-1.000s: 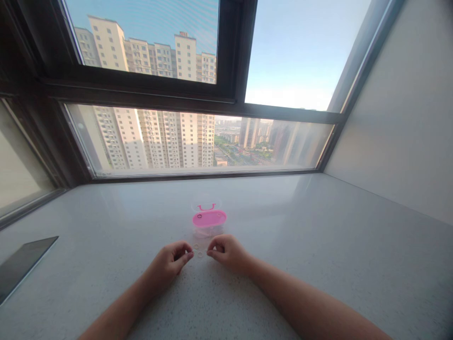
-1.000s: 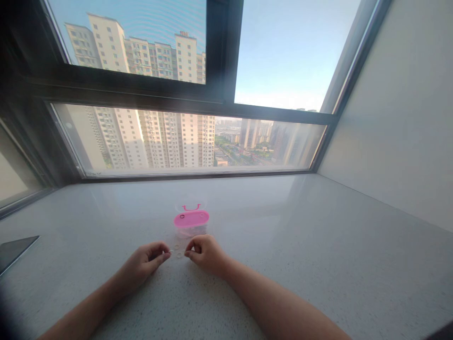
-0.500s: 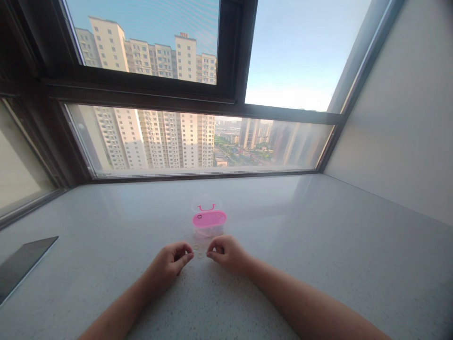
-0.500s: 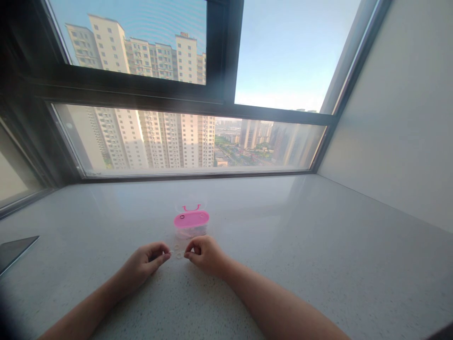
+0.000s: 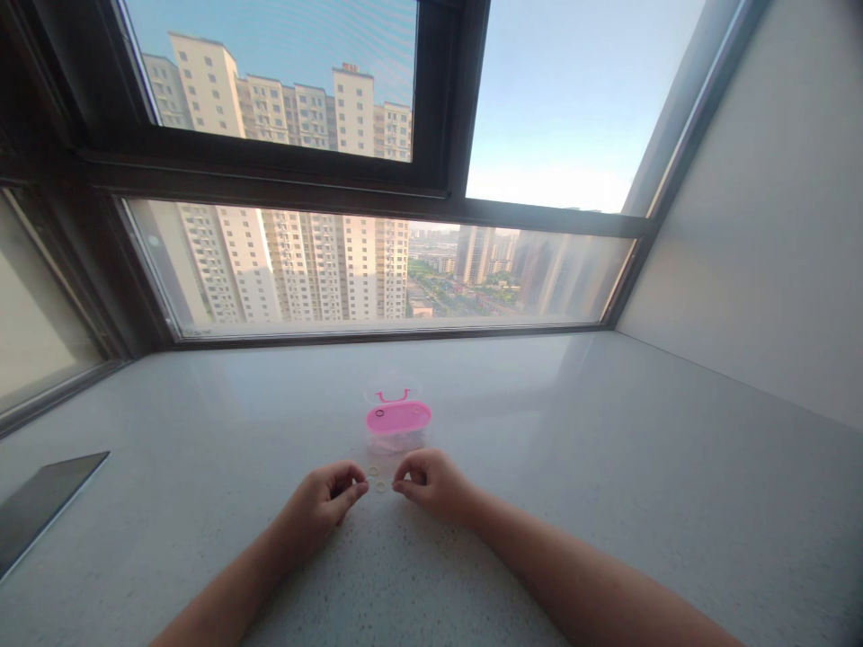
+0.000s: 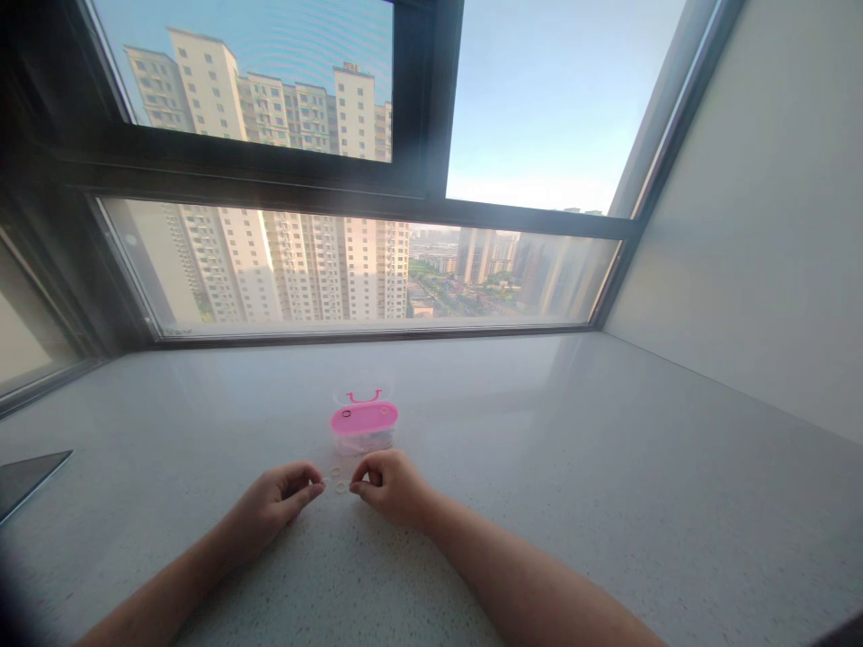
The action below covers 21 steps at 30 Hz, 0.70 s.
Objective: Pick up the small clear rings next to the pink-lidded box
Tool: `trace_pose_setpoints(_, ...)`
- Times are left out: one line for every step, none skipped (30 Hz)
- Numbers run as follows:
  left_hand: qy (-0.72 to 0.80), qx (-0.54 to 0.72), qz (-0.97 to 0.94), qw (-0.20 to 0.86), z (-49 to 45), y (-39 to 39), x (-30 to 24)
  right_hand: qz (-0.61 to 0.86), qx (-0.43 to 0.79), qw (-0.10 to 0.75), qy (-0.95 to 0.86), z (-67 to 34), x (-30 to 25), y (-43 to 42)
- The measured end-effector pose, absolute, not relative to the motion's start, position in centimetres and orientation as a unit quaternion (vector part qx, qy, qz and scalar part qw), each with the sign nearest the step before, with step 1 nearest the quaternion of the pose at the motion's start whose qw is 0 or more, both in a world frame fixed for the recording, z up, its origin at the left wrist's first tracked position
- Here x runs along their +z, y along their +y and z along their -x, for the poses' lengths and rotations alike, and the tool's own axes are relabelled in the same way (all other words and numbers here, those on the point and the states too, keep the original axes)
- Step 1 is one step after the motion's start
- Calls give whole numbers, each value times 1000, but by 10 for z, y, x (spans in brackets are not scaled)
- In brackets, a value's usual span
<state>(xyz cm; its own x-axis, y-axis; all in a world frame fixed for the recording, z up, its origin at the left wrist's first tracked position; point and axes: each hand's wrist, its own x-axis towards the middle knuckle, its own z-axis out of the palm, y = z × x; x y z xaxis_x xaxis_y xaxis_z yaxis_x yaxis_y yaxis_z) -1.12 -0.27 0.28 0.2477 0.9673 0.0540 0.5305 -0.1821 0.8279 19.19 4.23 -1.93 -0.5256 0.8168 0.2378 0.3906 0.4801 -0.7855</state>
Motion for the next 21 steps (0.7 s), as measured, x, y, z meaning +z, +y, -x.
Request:
trace_pose_setpoints(532,305,-704,357,11,-3,3,377,344,308,-803,-192,-19,42)
trace_pose_setpoints(533,304,-704,356,11,-3,3,377,344,307,-803,-192,-20,43)
trace_pose_setpoints(533,304,-705,356,11,-3,4,378,345,307,-802,-192,-20,43)
trace_pose_setpoints(532,304,-705,356,11,-3,4,379,346,306,-802,-192,-19,42)
trace_pose_setpoints(531,303,-705,358,11,-3,4,380,347,305,-801,-192,-19,42)
trace_pose_setpoints(531,303,-705,360,11,-3,4,380,348,306,-801,-192,-19,42)
trace_pose_setpoints(530,302,-705,362,11,-3,4,380,349,306,-800,-192,-18,42)
trace_pose_setpoints(530,302,-705,362,11,-3,4,380,351,307,-799,-192,-18,41)
trace_pose_setpoints(529,303,-706,360,11,-3,4,380,352,307,-798,-192,-17,41)
trace_pose_setpoints(528,304,-707,359,11,-3,3,379,353,307,-798,-192,-17,41)
trace_pose_setpoints(527,306,-708,358,11,-3,3,380,353,308,-798,-192,-16,41)
trace_pose_setpoints(526,307,-709,357,12,-3,3,380,354,308,-798,-192,-16,41)
trace_pose_setpoints(525,307,-709,356,12,-3,3,380,353,308,-797,-192,-16,41)
trace_pose_setpoints(525,307,-709,356,12,-3,3,380,353,309,-797,-192,-16,41)
trace_pose_setpoints(525,307,-710,356,12,-3,3,380,354,308,-797,-192,-16,41)
trace_pose_setpoints(525,306,-710,358,12,-4,3,379,355,308,-797,-192,-16,41)
trace_pose_setpoints(524,304,-710,359,12,-4,3,379,357,307,-797,-192,-16,41)
trace_pose_setpoints(524,303,-710,360,12,-4,3,378,358,307,-796,-192,-16,41)
trace_pose_setpoints(523,303,-710,361,12,-4,3,378,360,307,-796,-192,-16,41)
trace_pose_setpoints(523,302,-710,361,12,-4,3,378,362,308,-795,-192,-16,41)
trace_pose_setpoints(523,302,-710,361,12,-4,3,378,363,308,-794,-192,-17,41)
